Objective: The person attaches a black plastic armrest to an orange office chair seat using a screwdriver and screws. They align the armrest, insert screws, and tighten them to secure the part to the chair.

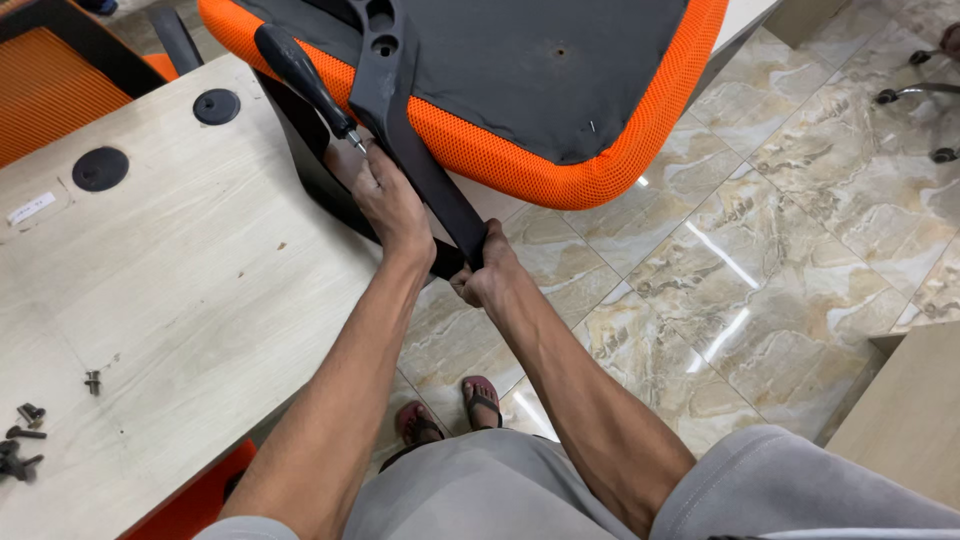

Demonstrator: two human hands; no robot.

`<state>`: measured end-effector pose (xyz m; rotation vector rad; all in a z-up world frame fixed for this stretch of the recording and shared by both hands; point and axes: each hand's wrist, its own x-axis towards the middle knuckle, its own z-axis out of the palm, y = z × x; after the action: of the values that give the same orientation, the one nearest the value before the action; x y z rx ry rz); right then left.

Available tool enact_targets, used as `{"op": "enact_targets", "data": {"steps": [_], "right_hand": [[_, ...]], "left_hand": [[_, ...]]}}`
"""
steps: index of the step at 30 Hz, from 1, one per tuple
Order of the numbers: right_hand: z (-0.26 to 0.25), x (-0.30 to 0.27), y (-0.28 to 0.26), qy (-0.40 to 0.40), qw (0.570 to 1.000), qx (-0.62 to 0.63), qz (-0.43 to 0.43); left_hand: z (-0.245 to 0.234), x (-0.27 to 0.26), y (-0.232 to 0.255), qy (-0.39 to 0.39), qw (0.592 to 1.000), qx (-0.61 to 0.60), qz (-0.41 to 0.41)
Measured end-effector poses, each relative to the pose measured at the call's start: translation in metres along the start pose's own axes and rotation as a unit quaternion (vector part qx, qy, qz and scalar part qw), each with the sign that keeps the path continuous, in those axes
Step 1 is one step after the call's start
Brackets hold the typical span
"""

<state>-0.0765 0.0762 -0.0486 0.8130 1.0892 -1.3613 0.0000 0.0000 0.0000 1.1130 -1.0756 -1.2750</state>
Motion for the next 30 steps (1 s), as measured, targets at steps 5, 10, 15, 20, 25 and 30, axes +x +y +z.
{"op": "enact_targets", "data": {"steps": [5, 10, 15, 20, 25, 30], "right_hand": [[-0.011, 0.015, -0.029, 0.013, 1.000, -0.017, -0.004], [-0.002, 0.036, -0.065, 0.031, 0.999, -0.031, -0.010], [0.001, 0.048, -0.088, -0.033, 0.999, -0.035, -0.016], [0.000, 0.022, -0.060, -0.068, 0.988, -0.028, -0.134], [0.011, -0.033, 0.021, -0.015, 0.952, -0.010, -0.304], [0.044, -0.070, 0.062, -0.163, 0.956, -0.069, -0.236]], "left_hand": [[0.014, -0.025, 0.018, -0.029, 0.998, -0.060, 0.004], [0.028, -0.026, 0.025, -0.036, 0.998, -0.052, 0.005], [0.038, -0.023, 0.023, -0.061, 0.996, -0.058, 0.016], [0.021, -0.002, 0.015, 0.012, 0.996, 0.063, 0.058], [-0.018, 0.073, 0.021, 0.128, 0.978, 0.148, 0.070], [-0.046, 0.158, 0.038, 0.143, 0.957, 0.223, 0.121]]}}
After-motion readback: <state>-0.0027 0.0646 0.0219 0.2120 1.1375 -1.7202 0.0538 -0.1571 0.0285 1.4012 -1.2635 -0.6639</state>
